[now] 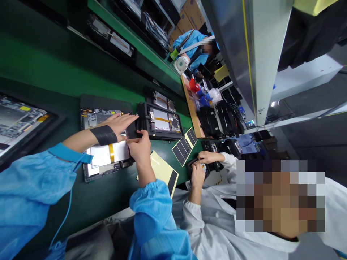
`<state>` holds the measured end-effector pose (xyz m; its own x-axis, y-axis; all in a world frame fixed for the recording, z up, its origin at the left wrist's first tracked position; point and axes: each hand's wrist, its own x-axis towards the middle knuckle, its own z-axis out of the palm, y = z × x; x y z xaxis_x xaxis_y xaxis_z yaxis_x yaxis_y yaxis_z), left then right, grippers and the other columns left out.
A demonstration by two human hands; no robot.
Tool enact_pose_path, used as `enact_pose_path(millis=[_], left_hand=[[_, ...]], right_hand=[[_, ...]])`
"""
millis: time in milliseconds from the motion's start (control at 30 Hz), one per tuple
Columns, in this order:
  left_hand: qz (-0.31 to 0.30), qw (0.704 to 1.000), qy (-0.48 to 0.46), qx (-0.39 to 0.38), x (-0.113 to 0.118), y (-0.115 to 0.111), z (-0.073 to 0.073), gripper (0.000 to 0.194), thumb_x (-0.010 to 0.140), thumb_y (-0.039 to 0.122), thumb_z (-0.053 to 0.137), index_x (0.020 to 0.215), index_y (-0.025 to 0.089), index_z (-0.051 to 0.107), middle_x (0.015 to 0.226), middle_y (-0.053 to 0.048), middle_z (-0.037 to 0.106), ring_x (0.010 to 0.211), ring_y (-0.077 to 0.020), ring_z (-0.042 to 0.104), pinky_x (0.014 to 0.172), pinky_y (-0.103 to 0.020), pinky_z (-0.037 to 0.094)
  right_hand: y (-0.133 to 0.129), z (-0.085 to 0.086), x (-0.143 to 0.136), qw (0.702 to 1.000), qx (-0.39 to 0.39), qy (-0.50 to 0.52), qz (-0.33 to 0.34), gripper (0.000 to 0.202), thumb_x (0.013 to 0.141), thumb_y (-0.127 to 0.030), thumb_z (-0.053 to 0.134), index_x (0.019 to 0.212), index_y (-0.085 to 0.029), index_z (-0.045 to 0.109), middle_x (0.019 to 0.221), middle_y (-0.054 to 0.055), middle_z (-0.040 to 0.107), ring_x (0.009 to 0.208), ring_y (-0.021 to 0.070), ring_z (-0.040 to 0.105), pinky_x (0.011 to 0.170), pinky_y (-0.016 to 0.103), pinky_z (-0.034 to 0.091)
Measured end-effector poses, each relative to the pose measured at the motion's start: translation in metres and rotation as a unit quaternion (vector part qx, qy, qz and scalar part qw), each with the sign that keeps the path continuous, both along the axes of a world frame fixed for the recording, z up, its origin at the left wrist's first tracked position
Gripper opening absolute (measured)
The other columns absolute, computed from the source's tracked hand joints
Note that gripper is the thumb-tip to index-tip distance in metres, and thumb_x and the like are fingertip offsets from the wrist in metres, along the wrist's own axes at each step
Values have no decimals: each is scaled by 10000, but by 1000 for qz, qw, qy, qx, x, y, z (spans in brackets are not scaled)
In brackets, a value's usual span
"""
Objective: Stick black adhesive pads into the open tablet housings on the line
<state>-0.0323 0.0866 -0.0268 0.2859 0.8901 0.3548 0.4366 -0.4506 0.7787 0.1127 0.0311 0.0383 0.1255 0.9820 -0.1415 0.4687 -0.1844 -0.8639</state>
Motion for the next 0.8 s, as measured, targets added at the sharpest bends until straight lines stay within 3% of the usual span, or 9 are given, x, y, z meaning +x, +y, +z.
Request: enact_pose_path(millis=[200, 367, 500, 667, 800], left_hand=[[-29, 997, 51, -56, -7, -4, 24, 960, 625, 199, 615, 1563, 103, 429, 1638, -186, 440, 1561, -366, 358, 1298, -611, 205], [-30, 992, 76, -91, -6, -5, 31, 1039, 627, 248, 592, 1623, 105, 332, 1689, -135, 372, 1591, -332, 302, 1327, -541, 146], [-31, 992, 79, -92, -7, -8, 35, 1010, 646, 234, 577, 1615, 77, 340, 1684, -176, 368, 1594, -331, 297, 1319, -564, 147], [-24, 994, 70, -84, -6, -6, 29, 1013, 632, 244, 571, 1610, 93, 355, 1689, -147, 366, 1593, -323, 300, 1317, -570, 152], [-15, 995, 59, -85, -3, 2, 13, 1055, 593, 321, 564, 1614, 143, 363, 1693, -51, 372, 1593, -295, 300, 1332, -515, 125]], right_hand=[[0, 16, -3, 996, -80, 22, -16, 495, 701, -94, 769, 1135, -233, 576, 595, -88, 693, 729, 223, 754, 825, 359, 577], [-3, 43, 1, 984, -158, 81, -20, 457, 770, -110, 804, 1174, -209, 616, 676, -29, 754, 703, 213, 784, 724, 303, 588], [-11, 61, 8, 968, -203, 146, -33, 330, 889, -198, 763, 1187, -206, 620, 872, 50, 817, 739, 205, 813, 681, 273, 604], [-21, 66, 15, 902, -281, 318, -84, 88, 1043, -209, 562, 1091, -171, 625, 864, 80, 820, 708, 208, 814, 665, 299, 651], [-24, 65, 19, 846, -325, 405, -118, 289, 1119, -237, 375, 1071, -128, 638, 859, 102, 816, 719, 204, 814, 651, 308, 665]])
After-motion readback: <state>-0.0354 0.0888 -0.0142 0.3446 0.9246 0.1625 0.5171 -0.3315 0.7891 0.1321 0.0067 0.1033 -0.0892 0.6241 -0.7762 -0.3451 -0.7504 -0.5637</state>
